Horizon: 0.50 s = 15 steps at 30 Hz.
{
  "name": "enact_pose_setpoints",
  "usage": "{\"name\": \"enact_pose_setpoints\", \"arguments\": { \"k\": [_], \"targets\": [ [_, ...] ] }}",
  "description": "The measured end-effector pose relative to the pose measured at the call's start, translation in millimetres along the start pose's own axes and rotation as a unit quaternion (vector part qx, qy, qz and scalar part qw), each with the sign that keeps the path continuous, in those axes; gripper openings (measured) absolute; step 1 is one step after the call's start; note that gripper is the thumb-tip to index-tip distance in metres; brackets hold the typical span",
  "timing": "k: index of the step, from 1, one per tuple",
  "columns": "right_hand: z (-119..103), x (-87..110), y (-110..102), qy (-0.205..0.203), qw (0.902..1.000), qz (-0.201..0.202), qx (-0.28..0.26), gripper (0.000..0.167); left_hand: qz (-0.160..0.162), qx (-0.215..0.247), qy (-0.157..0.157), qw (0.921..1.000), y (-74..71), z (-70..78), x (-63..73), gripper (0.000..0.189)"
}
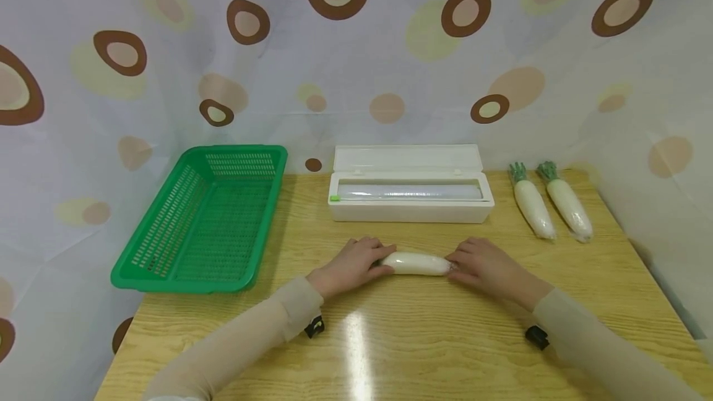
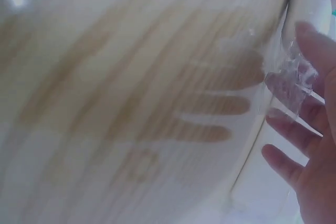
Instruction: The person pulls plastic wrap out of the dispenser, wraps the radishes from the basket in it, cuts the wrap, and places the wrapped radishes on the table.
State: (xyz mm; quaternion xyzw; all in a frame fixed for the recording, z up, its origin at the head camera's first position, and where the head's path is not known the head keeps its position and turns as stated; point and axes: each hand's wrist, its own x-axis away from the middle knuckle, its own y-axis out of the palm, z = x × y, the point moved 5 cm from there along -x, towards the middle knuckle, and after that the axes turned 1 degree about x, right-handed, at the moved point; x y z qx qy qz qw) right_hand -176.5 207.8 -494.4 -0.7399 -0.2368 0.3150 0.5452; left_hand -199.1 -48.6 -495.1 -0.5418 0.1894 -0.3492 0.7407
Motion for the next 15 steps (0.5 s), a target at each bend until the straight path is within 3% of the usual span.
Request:
{"name": "enact_pose_setpoints", "arguments": {
  "k": [5, 11, 15],
  "targets": [
    [6.2, 6.3, -2.8, 0.03, 0.9993, 0.007, -0.019, 0.016, 0.012, 0.007, -0.017, 0.9998, 2.1, -1.0, -0.7, 0.056],
    [8.5, 5.5, -0.2, 0.045, 0.9988, 0.012, -0.017, 0.014, 0.038, 0.039, -0.031, 0.998, 5.9, 1.1, -3.1, 0.053],
    [9.8, 7.5, -1.4, 0.059, 0.998, 0.013, -0.021, 0.012, 0.042, 0.037, -0.035, 0.9979, 4.9, 3.8, -5.5, 0.049]
  ]
}}
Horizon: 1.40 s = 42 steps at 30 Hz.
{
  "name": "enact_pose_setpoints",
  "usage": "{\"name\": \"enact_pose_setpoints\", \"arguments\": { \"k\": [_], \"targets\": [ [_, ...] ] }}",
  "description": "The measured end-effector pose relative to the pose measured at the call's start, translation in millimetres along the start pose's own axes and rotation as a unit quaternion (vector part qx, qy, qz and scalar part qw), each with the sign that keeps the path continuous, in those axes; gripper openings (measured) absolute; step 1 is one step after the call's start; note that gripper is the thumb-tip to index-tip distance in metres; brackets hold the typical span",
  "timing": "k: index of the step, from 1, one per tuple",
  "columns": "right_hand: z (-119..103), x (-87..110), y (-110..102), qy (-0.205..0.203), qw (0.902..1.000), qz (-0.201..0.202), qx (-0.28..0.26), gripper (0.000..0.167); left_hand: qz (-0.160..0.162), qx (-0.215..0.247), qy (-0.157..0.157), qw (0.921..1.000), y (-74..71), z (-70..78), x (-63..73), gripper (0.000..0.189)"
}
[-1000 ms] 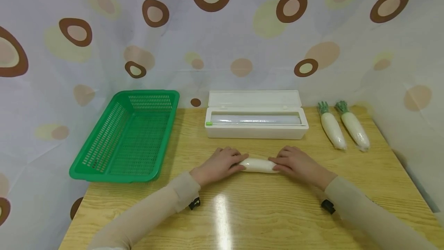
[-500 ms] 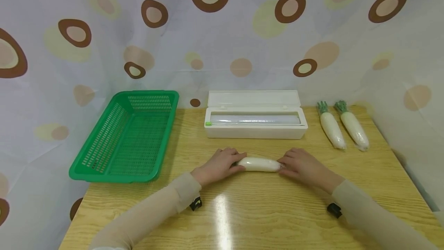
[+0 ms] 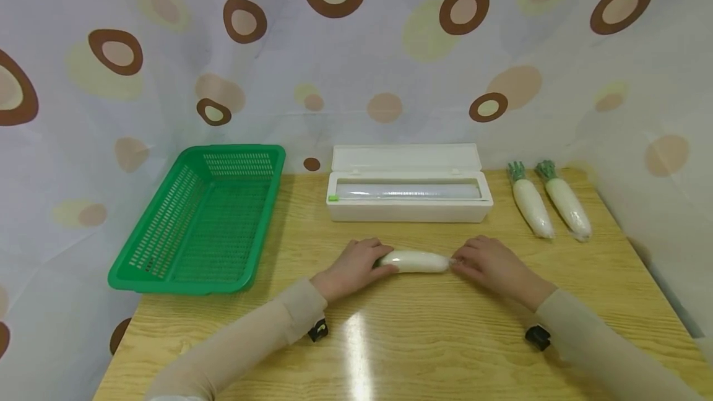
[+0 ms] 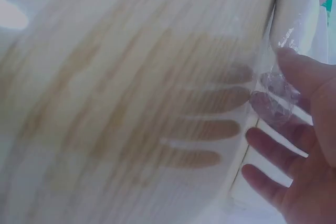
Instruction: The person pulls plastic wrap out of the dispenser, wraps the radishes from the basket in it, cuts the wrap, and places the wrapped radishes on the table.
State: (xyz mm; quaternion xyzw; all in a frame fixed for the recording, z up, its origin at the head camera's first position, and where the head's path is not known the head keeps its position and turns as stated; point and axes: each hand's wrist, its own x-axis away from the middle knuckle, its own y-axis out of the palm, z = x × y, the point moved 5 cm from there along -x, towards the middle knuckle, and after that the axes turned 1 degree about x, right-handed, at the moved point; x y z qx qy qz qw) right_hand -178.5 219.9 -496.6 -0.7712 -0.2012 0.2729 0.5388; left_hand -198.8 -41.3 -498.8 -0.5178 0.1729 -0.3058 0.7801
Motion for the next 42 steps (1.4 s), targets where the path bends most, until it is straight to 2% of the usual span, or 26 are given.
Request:
{"name": "enact_pose_setpoints", "arguments": {
  "k": [6, 10, 16, 18, 20, 22, 26, 29, 31, 33, 37, 42],
  "targets": [
    [-3, -2.1, -1, 0.015, 0.9998, -0.01, 0.008, 0.009, -0.017, -0.021, -0.007, 0.9996, -0.3, 0.6, -1.9, 0.05],
    [-7, -6.4, 0, 0.011, 0.9997, -0.011, 0.02, 0.011, -0.022, -0.015, -0.013, 0.9996, 0.4, -0.1, -1.5, 0.052],
    [-11, -8.6, -1, -0.015, 0.9995, -0.006, 0.028, 0.011, -0.002, 0.035, -0.004, 0.9994, -0.2, -2.6, -0.5, 0.051],
    [-12, -6.9, -2, -0.034, 0.9993, 0.0, 0.019, 0.011, -0.005, 0.072, 0.005, 0.9974, 1.7, -3.5, 0.4, 0.044],
    [-11, -4.8, -2, -0.054, 0.9985, 0.008, 0.005, 0.011, -0.013, 0.088, 0.016, 0.9959, 4.2, -4.1, 1.7, 0.04],
    [-10, -2.4, -3, -0.071, 0.9973, 0.017, -0.01, 0.012, -0.022, 0.088, 0.017, 0.9957, 5.5, -4.5, 3.1, 0.04],
    [-8, -0.5, -4, -0.075, 0.9968, 0.021, -0.021, 0.012, -0.013, 0.038, 0.008, 0.9992, 2.9, -2.8, 2.9, 0.045],
    [-7, -2.0, -5, -0.055, 0.9983, 0.006, -0.016, 0.008, -0.005, 0.029, 0.01, 0.9995, 0.0, 1.5, 1.8, 0.045],
    [-6, -3.6, -4, -0.026, 0.9995, -0.011, -0.011, 0.005, -0.001, 0.033, 0.02, 0.9992, -0.6, 4.5, 1.6, 0.046],
    [-4, -5.1, -4, 0.006, 0.9996, -0.025, -0.008, 0.01, -0.002, 0.04, 0.026, 0.9988, -0.3, 5.6, 1.4, 0.048],
    [3, -6.2, -2, 0.069, 0.9966, -0.044, -0.015, 0.014, -0.012, 0.06, 0.016, 0.998, 0.4, 5.3, 0.0, 0.055],
    [10, -5.1, -8, 0.114, 0.9914, -0.049, -0.04, 0.015, -0.035, 0.065, -0.001, 0.9972, -2.5, 7.1, -3.0, 0.054]
  ]
}}
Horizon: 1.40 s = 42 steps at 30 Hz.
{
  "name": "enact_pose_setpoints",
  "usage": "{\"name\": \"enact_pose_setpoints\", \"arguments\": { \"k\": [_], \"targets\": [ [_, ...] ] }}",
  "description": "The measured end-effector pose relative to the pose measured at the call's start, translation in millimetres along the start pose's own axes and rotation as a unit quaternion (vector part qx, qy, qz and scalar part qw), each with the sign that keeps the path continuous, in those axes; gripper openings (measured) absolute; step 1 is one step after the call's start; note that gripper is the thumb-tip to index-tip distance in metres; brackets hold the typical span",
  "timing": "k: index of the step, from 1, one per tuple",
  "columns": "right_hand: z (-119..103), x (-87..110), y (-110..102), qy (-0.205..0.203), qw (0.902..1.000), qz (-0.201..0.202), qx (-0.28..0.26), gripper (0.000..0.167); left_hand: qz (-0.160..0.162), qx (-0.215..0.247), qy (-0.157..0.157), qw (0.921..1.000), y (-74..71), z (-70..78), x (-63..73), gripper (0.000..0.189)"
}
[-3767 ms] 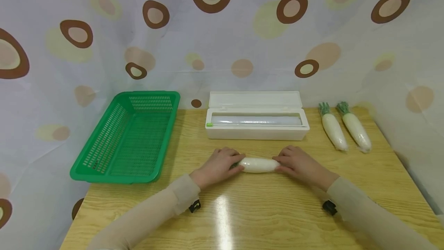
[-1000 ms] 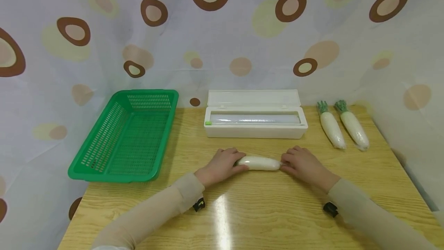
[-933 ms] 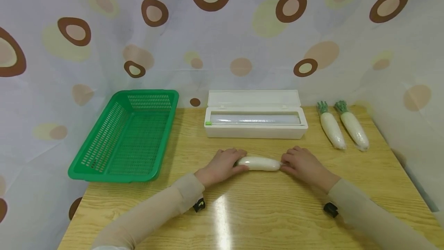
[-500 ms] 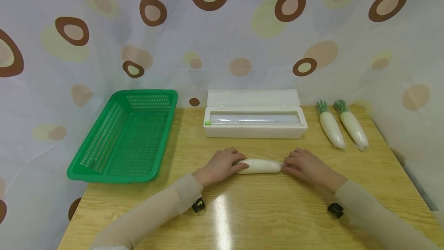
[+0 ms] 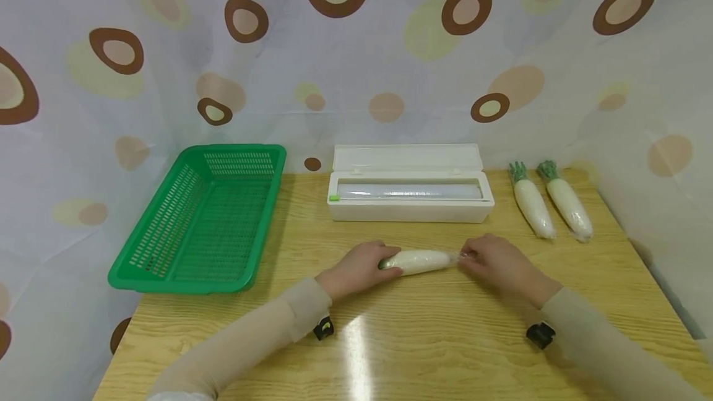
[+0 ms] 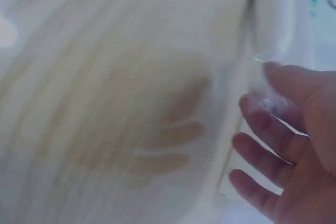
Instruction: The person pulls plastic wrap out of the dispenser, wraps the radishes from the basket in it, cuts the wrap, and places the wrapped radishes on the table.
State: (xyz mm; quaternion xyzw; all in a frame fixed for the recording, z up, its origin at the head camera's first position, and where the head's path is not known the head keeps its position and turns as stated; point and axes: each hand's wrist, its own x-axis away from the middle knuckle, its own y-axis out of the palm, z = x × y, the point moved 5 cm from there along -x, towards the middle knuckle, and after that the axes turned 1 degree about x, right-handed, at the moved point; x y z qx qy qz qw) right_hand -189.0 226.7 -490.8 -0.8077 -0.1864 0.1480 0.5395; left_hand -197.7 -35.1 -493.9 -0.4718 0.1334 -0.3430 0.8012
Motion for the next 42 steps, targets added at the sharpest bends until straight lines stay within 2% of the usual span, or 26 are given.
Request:
{"name": "enact_pose_setpoints", "arguments": {
  "k": [6, 11, 16, 19, 24, 28, 37, 40, 42],
  "targets": [
    [-11, 2.0, -12, 0.011, 0.9987, 0.016, -0.046, 0.008, -0.028, -0.022, 0.006, 0.9993, -2.8, 4.2, -1.5, 0.053],
    [-18, 2.8, -11, 0.056, 0.991, 0.021, -0.12, 0.012, -0.039, -0.046, 0.02, 0.998, -4.7, 8.1, -2.9, 0.051],
    [-20, 0.8, -8, 0.096, 0.9738, -0.004, -0.206, 0.024, -0.042, -0.056, 0.025, 0.9972, -5.4, 9.5, -5.4, 0.054],
    [-19, -0.7, -6, 0.091, 0.9617, -0.032, -0.257, 0.024, -0.041, -0.059, 0.027, 0.9971, -6.2, 8.7, -6.2, 0.055],
    [-12, -2.5, 1, 0.072, 0.9517, -0.056, -0.293, 0.018, -0.045, -0.063, 0.032, 0.9965, -7.6, 8.3, -6.0, 0.053],
    [-9, -5.1, 9, 0.073, 0.9582, -0.041, -0.274, 0.014, -0.047, -0.063, 0.033, 0.9964, -8.1, 10.0, -6.4, 0.053],
    [-21, -11.9, 15, 0.003, 0.9858, 0.025, -0.166, 0.008, -0.038, -0.071, 0.037, 0.9961, -7.7, 10.8, -8.6, 0.052],
    [-24, -9.7, 13, -0.048, 0.9908, 0.052, -0.115, 0.009, -0.039, -0.076, 0.04, 0.9955, -7.3, 9.2, -9.0, 0.052],
    [-26, -7.5, 9, -0.094, 0.9892, 0.077, -0.082, 0.012, -0.041, -0.077, 0.04, 0.9954, -7.3, 8.1, -9.1, 0.053]
  ]
}}
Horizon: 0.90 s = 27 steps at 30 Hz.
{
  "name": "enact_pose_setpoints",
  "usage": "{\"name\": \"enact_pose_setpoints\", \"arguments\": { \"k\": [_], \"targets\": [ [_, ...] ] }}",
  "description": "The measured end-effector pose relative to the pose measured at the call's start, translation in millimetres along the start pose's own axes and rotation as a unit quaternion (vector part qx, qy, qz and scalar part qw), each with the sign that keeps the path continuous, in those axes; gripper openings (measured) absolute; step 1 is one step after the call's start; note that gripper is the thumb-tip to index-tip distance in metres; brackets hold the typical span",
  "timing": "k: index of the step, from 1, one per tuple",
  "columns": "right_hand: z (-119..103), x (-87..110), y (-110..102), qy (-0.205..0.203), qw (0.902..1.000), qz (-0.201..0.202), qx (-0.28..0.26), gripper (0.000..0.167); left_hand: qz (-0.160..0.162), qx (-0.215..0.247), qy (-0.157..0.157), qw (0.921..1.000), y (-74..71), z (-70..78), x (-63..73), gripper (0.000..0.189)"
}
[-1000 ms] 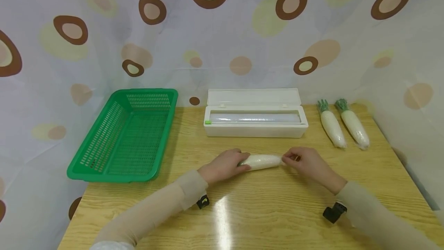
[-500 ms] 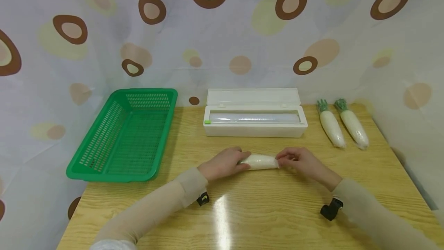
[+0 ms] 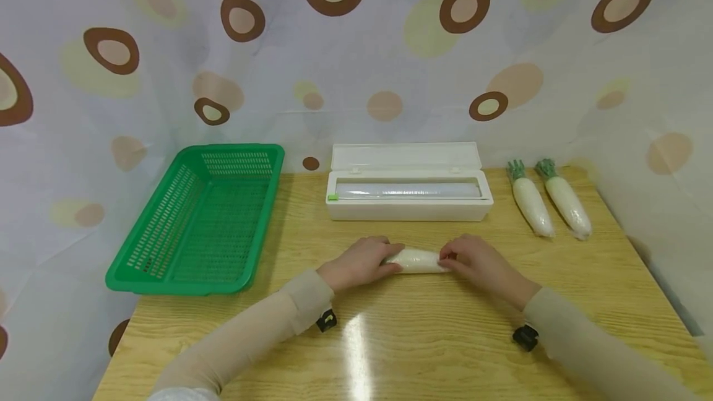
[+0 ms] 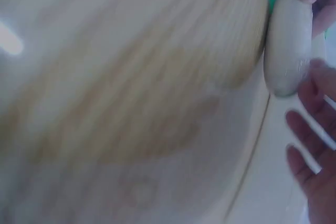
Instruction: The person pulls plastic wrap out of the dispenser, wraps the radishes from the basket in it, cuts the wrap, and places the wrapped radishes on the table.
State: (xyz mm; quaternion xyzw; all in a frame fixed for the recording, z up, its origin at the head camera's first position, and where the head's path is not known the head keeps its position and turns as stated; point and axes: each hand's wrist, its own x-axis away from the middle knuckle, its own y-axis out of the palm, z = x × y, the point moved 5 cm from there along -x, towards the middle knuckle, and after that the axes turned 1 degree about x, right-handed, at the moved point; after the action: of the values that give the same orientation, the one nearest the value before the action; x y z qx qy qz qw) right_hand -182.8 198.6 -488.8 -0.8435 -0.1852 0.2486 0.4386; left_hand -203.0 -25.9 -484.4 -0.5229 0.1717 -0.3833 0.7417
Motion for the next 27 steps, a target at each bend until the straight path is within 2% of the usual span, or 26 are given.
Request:
{"name": "enact_pose_setpoints", "arguments": {
  "k": [3, 7, 10, 14, 18, 21, 23, 27],
  "targets": [
    [-4, 1.6, -5, -0.074, 0.9961, 0.023, 0.042, 0.017, -0.003, 0.008, -0.003, 1.0, 0.1, -1.5, -0.2, 0.053],
    [-4, 3.5, -8, -0.124, 0.9902, 0.03, 0.056, 0.019, -0.006, 0.028, -0.007, 0.9995, -0.5, -2.7, -1.2, 0.053],
    [-2, 5.5, -7, -0.14, 0.9886, 0.033, 0.046, 0.013, -0.008, 0.039, -0.009, 0.9992, 0.0, -4.0, -3.3, 0.053],
    [0, 3.1, -4, -0.132, 0.9906, 0.024, 0.027, 0.006, -0.011, 0.034, -0.014, 0.9993, -0.2, -5.5, -6.1, 0.052],
    [2, -1.4, 0, -0.121, 0.9923, 0.009, 0.023, 0.014, -0.018, 0.026, -0.028, 0.9991, -2.4, -5.4, -6.9, 0.052],
    [2, -1.2, 0, -0.139, 0.9897, 0.023, 0.023, 0.022, -0.02, 0.033, -0.04, 0.9985, -2.0, -7.1, -6.8, 0.053],
    [3, -0.2, -1, -0.16, 0.9858, 0.04, 0.03, 0.018, -0.014, 0.039, -0.044, 0.9982, -0.2, -9.8, -7.1, 0.054],
    [3, 1.7, -1, -0.19, 0.9777, 0.07, 0.054, 0.024, 0.021, 0.059, -0.047, 0.9969, 3.0, -16.7, -5.3, 0.058]
  ]
}}
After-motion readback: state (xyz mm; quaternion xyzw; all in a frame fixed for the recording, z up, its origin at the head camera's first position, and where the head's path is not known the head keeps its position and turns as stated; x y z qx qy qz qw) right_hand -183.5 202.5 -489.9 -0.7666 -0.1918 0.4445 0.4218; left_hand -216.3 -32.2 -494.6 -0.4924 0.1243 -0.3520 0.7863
